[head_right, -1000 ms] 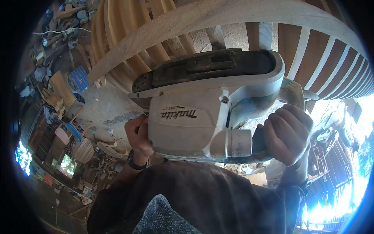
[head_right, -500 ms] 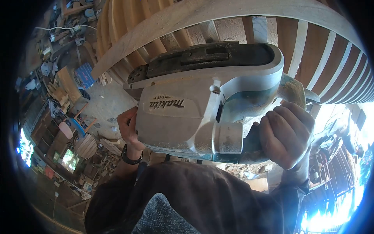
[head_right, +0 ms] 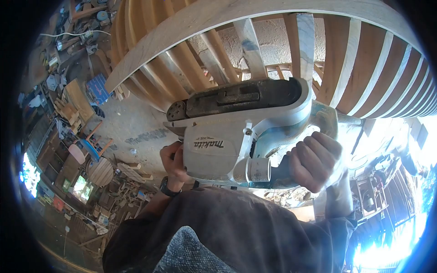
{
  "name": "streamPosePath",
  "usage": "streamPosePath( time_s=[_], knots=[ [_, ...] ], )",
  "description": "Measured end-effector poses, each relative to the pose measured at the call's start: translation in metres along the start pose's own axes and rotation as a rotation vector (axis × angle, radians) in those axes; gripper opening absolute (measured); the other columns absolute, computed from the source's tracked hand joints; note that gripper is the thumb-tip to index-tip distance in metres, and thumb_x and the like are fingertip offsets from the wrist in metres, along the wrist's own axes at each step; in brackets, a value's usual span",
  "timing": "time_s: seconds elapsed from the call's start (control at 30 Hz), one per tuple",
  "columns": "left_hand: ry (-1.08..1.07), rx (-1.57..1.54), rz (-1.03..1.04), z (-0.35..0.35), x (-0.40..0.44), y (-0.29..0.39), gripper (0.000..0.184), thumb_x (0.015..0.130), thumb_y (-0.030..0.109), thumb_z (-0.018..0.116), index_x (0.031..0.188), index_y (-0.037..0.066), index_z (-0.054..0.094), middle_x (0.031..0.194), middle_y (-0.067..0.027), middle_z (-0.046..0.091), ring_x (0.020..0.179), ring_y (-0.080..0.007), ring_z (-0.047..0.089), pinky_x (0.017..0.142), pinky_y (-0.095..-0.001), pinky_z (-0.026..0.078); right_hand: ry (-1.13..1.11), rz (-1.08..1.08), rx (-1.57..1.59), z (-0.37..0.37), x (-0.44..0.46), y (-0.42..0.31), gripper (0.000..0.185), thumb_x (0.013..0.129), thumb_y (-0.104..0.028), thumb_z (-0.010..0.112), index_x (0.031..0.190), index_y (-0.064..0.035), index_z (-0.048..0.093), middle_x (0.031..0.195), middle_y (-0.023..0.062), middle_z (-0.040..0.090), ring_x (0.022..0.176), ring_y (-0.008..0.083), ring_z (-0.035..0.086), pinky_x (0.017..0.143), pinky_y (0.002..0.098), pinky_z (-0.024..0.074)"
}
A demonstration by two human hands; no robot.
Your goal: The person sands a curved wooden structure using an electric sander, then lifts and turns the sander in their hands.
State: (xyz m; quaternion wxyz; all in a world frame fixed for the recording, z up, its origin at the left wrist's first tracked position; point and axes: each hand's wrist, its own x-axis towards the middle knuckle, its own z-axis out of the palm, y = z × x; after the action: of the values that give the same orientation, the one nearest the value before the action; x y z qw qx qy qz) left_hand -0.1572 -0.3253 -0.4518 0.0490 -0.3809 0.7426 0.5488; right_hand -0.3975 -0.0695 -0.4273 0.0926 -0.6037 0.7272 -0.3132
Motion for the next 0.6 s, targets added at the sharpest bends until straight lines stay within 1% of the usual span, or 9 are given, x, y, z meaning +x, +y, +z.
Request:
streamPosePath(
  time_s=[0.03,0.17,0.2,0.23,0.37,0.43,0.47,0.5,0.6],
  knots=[
    [0.004,-0.005,0.002,-0.001,-0.002,-0.001,0.027,0.081,0.007,0.056,0.056,-0.001,0.049,0.046,-0.0058,0.043,0.041,-0.0133,0.042,0.044,-0.0315,0.028,0.009,-0.041,-0.006,0.003,-0.001,-0.001,0.032,0.052,-0.003,0.071,0.077,0.002,0.052,0.064,0.0089,0.057,0.053,0.0208,0.057,0.044,0.0313,0.045],
    [0.012,-0.02,-0.041,-0.001,-0.001,-0.001,0.026,0.081,0.008,0.057,0.058,0.0,0.051,0.047,-0.0055,0.044,0.042,-0.0124,0.042,0.044,-0.0305,0.029,-0.008,-0.053,-0.027,0.003,0.006,-0.002,0.032,0.053,-0.002,0.07,0.08,0.0034,0.053,0.064,0.0091,0.058,0.054,0.0214,0.058,0.045,0.0321,0.0469],
    [0.012,-0.032,-0.069,-0.002,0.002,0.004,0.025,0.082,0.008,0.057,0.059,0.0,0.052,0.047,-0.0045,0.045,0.042,-0.0113,0.042,0.044,-0.0298,0.03,-0.018,-0.011,-0.009,-0.002,0.009,-0.004,0.029,0.057,0.0,0.075,0.077,0.005,0.054,0.066,0.0114,0.058,0.058,0.0258,0.061,0.051,0.0374,0.0512],
    [0.014,-0.033,-0.074,-0.004,0.007,0.011,0.025,0.082,0.008,0.057,0.059,0.0,0.052,0.047,-0.0045,0.045,0.042,-0.0113,0.042,0.044,-0.0298,0.03,0.015,-0.012,-0.017,-0.003,0.01,-0.001,0.031,0.054,-0.005,0.072,0.077,0.0051,0.054,0.066,0.0116,0.058,0.057,0.0265,0.061,0.053,0.038,0.0516],
    [0.04,-0.076,-0.008,-0.019,0.036,0.041,0.026,0.084,0.008,0.056,0.06,-0.001,0.052,0.049,0.0004,0.046,0.046,-0.0062,0.04,0.043,-0.0284,0.028,0.0,-0.009,-0.04,-0.022,0.043,0.008,0.035,0.053,-0.003,0.07,0.083,0.0061,0.055,0.066,0.0103,0.058,0.056,0.024,0.061,0.049,0.0342,0.0505],
    [0.072,0.037,0.184,-0.03,0.052,0.046,0.027,0.084,0.008,0.054,0.06,-0.001,0.051,0.05,0.0004,0.047,0.048,-0.0048,0.039,0.043,-0.0273,0.027,0.018,-0.011,-0.045,-0.024,0.054,0.01,0.035,0.052,-0.003,0.069,0.083,0.0063,0.055,0.065,0.0102,0.058,0.056,0.0242,0.061,0.049,0.0344,0.0506],
    [0.084,0.355,0.474,-0.033,0.061,0.044,0.027,0.084,0.008,0.052,0.059,-0.001,0.05,0.051,-0.0003,0.048,0.049,-0.0043,0.039,0.044,-0.0265,0.026,0.036,-0.003,-0.054,-0.025,0.059,0.01,0.036,0.051,-0.004,0.068,0.083,0.0063,0.055,0.066,0.0104,0.058,0.056,0.0243,0.061,0.049,0.0344,0.0504],
    [0.086,0.357,0.474,-0.032,0.059,0.047,0.027,0.084,0.008,0.052,0.059,-0.001,0.05,0.051,-0.0003,0.048,0.049,-0.0043,0.039,0.044,-0.0265,0.026,0.053,0.005,-0.063,-0.026,0.061,0.011,0.037,0.049,-0.005,0.067,0.082,0.0062,0.055,0.066,0.0105,0.058,0.056,0.0244,0.061,0.049,0.0344,0.0502],
    [0.142,0.041,0.131,-0.022,0.051,0.052,0.026,0.083,0.006,0.051,0.058,0.0,0.052,0.05,-0.0017,0.047,0.048,-0.0052,0.039,0.044,-0.027,0.026,0.053,0.009,-0.053,-0.027,0.056,0.013,0.037,0.047,-0.005,0.066,0.081,0.0058,0.055,0.065,0.0103,0.057,0.055,0.024,0.06,0.048,0.0344,0.0489]
  ],
)
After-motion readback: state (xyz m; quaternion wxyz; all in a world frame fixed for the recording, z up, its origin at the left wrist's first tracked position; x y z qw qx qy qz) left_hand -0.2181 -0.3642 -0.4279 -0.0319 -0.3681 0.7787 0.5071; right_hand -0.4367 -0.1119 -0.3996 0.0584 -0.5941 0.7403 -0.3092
